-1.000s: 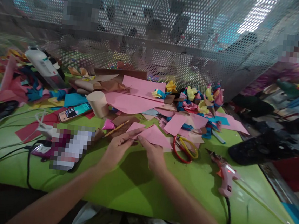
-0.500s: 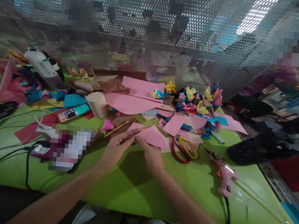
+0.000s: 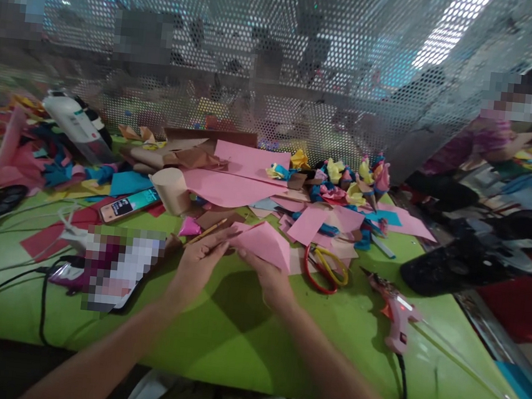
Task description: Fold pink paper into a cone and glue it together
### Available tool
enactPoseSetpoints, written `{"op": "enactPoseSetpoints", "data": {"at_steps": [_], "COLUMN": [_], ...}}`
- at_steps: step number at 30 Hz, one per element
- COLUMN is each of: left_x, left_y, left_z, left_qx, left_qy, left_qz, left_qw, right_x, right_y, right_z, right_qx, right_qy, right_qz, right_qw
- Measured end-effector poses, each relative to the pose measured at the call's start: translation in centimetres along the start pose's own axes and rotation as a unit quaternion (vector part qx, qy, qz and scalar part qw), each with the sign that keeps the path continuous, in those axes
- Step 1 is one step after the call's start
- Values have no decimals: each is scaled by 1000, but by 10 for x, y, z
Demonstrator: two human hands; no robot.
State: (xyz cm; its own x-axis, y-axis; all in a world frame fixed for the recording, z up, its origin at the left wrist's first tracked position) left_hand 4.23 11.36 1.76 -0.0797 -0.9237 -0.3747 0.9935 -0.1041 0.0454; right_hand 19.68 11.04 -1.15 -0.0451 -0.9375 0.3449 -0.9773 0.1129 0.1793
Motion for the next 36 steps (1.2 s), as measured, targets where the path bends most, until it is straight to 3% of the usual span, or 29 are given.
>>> {"op": "enactPoseSetpoints", "data": {"at_steps": [2, 5, 7, 9, 10, 12, 15, 17, 21, 27, 36], "left_x": [-4, -8, -8, -7, -5, -3, 0, 0, -1, -3, -6], "left_y": [-9, -22, -25, -25, -23, -19, -12, -9, -9, -8, -9], "left_z": [6, 13, 16, 18, 19, 22, 26, 27, 22, 15, 9], "left_qx": [-45, -114, -145, -173, -188, -223, -250, -255, -231, -108, -57], "left_qy": [37, 85, 109, 135, 150, 182, 223, 230, 184, 71, 29], "left_qz": [7, 3, -6, -21, -30, -52, -84, -97, -99, -83, -89], "left_qw": [998, 990, 983, 975, 970, 956, 939, 934, 950, 988, 994], "right_x": [-6, -16, -22, -21, -18, -10, 1, 3, -1, 0, 1], "right_y": [-13, -38, -54, -62, -61, -49, -27, -20, -18, -21, -23], "right_z": [-10, -28, -42, -54, -57, -57, -50, -45, -41, -44, -44], "right_qx": [79, 271, 302, 248, 215, 177, 187, 186, 159, 148, 168], "right_qy": [-2, -23, -62, -121, -143, -161, -138, -123, -103, -98, -98], "right_qz": [-47, -107, -52, 19, 25, -21, -92, -88, -54, -32, -41], "right_qw": [996, 956, 950, 961, 966, 971, 968, 971, 980, 984, 980]}}
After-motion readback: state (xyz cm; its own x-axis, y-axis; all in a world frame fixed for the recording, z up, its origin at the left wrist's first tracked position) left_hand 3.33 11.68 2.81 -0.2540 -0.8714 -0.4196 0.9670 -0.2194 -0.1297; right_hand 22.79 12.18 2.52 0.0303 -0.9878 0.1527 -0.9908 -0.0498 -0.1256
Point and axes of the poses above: each hand's wrist, its own x-axis away from the middle knuckle, its own y-axis out of the palm, z = x × y, the point moved 4 cm from there along -x, towards the middle knuckle, and after that the axes turned 12 degrees about y, right-handed, at the moved point
